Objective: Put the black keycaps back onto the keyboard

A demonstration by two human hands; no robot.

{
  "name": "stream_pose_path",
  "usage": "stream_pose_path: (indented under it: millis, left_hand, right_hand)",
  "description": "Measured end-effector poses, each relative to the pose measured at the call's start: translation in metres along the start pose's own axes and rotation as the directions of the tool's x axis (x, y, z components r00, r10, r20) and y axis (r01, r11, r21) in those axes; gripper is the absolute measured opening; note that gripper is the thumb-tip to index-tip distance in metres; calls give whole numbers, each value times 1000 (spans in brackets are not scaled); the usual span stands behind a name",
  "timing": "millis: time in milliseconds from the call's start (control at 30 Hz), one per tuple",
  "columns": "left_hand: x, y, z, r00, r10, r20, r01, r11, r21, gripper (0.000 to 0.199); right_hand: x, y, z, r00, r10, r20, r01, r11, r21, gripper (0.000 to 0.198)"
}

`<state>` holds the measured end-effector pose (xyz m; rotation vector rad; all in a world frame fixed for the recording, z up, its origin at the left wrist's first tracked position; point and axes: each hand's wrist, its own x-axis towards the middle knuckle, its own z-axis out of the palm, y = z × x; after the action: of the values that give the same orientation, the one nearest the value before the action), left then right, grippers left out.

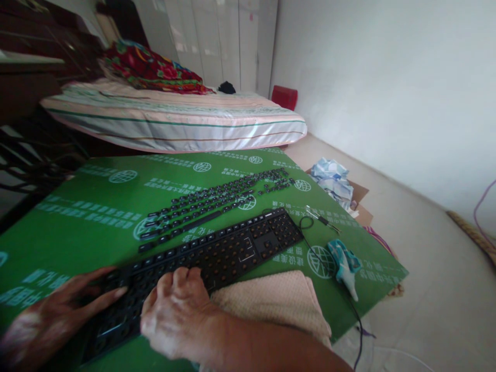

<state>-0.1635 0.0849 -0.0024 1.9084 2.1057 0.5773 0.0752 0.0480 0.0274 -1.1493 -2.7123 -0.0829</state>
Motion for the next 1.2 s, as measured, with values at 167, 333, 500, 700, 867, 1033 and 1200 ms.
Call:
stream_pose_path:
  millis: [167, 333, 500, 700, 867, 1033, 1200]
  left_hand:
    - [-1, 1, -1, 998, -40, 55, 43, 998, -54, 72]
    - [-2, 6, -2, 997, -67, 39, 69, 997, -44, 72]
    - [-2, 4, -1, 999, -37, 33, 39, 996, -74, 71]
    - [-2, 7, -2, 995, -80, 52, 83, 995, -56, 72]
    - [-2, 10, -5, 993, -87, 73, 92, 994, -66, 74]
    - [-4, 13, -6, 992, -94, 84, 100, 993, -65, 77]
    - [-3, 8, -3, 997, -45, 63, 46, 999, -16, 74]
  right_hand:
    - [0, 1, -3, 1000, 2, -7, -1, 1000, 10, 26]
    - [0, 1, -5, 1000, -4, 10, 4, 1000, 6, 26]
    - [0, 1, -7, 1000, -2, 23, 2, 1000, 17, 26]
    - [-1, 1, -5, 1000, -3, 0, 3, 1000, 16, 25]
    - [1, 1, -5, 1000, 1, 25, -1, 1000, 17, 25]
    - [0, 1, -5, 1000, 7, 0, -7, 1000, 22, 25]
    - [-1, 1, -3, 1000, 3, -10, -2, 1000, 15, 25]
